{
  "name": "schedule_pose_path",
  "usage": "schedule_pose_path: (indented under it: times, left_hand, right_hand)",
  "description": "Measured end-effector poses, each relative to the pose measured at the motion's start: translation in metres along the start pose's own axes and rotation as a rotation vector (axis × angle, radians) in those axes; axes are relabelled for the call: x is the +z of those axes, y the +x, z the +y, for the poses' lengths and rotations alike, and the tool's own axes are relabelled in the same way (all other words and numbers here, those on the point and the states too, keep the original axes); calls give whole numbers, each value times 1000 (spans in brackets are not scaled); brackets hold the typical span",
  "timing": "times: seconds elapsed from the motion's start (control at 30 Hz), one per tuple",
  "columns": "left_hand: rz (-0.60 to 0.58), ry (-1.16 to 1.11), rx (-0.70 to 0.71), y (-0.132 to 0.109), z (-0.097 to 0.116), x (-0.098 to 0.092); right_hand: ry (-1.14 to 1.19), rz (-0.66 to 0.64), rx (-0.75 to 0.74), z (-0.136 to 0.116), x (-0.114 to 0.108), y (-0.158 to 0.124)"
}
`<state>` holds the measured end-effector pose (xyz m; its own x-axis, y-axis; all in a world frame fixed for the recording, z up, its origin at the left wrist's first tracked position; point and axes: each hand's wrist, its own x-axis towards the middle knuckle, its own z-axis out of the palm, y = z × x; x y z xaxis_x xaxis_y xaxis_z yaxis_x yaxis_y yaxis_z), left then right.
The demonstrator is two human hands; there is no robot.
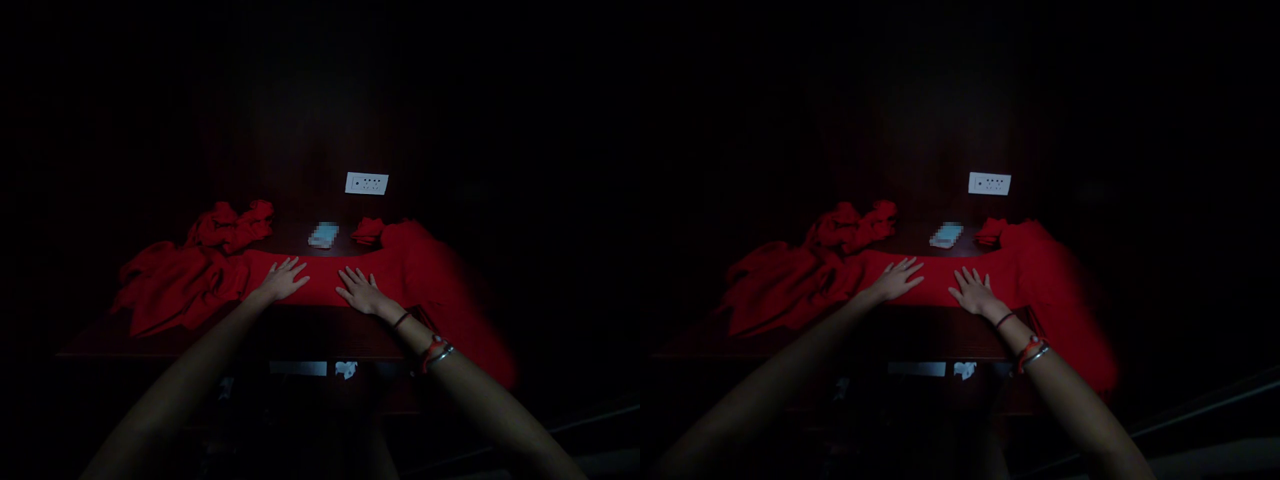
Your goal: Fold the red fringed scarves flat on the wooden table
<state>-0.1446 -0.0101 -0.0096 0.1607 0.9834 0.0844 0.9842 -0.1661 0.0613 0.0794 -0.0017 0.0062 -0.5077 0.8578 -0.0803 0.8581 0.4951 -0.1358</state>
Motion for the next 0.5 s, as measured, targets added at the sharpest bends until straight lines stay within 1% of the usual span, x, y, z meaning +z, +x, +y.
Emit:
schedule_pose_path:
  times: [0.07, 0.13, 0.2, 0.27, 0.43, 0.5]
  left_hand:
    - [-2, 0, 5, -1, 1, 0]
    - [-20, 2, 2, -1, 1, -1]
    - [-35, 4, -10, -3, -3, -2]
    - [-55, 5, -43, -4, -10, -4]
    - [-94, -12, -153, -3, -24, -5]
    - [-92, -21, -155, -1, -26, -4]
  right_hand:
    - [20, 25, -52, -20, 3, 2]
    - [20, 9, -101, -37, 7, 5]
    - [5, -21, -112, -40, 9, 5]
    - [-17, -26, -86, -28, 9, 1]
    - [-121, -17, 53, 27, 0, -15]
    - [-198, 53, 83, 40, -5, -18]
